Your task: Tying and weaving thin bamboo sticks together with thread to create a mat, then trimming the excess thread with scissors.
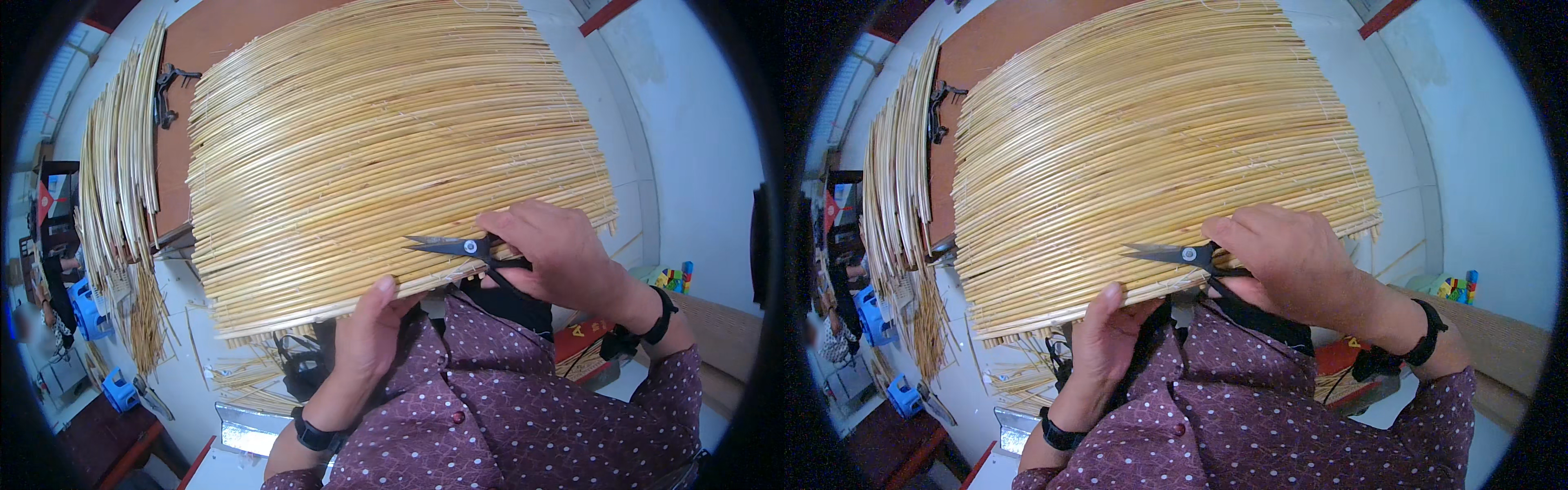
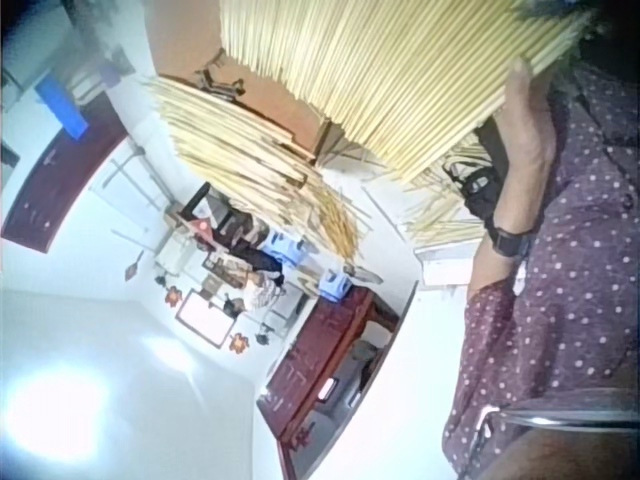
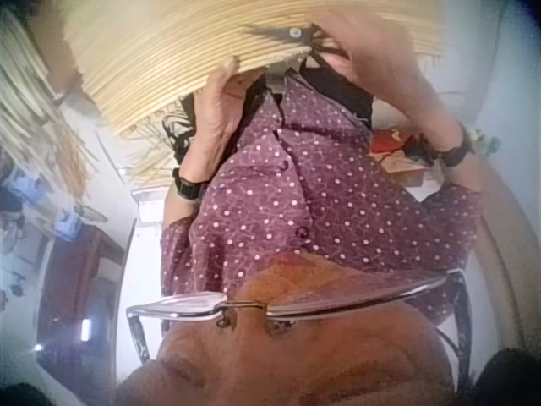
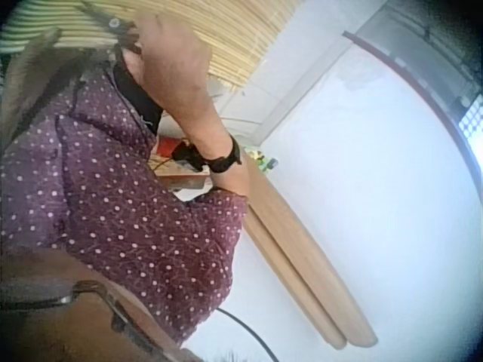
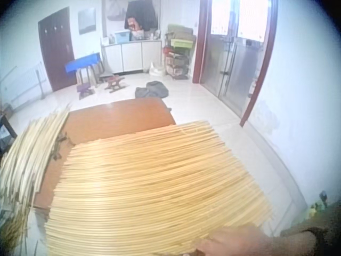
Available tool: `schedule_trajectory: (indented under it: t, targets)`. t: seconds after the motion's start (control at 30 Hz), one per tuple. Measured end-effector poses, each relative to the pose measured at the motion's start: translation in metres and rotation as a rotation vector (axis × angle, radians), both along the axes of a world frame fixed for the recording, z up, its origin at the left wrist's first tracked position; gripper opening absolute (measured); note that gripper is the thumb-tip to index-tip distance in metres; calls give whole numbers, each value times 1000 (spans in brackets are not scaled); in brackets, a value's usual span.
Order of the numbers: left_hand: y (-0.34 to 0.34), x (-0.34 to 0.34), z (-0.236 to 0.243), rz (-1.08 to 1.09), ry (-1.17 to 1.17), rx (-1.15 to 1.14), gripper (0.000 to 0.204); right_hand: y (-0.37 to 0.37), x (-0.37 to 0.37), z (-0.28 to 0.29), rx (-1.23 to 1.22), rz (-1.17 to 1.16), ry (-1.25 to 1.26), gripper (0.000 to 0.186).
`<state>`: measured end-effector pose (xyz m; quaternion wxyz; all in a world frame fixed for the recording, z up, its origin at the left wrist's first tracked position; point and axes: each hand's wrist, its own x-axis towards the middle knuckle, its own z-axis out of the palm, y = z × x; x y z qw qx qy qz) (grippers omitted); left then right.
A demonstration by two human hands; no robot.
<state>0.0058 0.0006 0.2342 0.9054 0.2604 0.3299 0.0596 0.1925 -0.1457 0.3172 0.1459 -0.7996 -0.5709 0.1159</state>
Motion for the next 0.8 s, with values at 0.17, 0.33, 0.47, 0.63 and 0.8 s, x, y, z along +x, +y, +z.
schedule_trajectory:
  t: [0.17,0.33,0.47,0.63,0.8]
  targets:
    - [3,0,5,19,13,-152,44,-7,-7,6,13,-196,512,54]
    - [23,-26,57,-879,183,613,41,-41,-25,-5,154,-370,735,59]
    - [34,-23,64,-559,-67,2178,44,-64,-47,-19,331,-416,943,61]
    - [29,9,25,-623,53,2543,49,-74,-62,-30,353,-447,949,58]
    - [33,11,15,-433,-71,2595,43,-85,-76,-35,304,-538,1056,57]
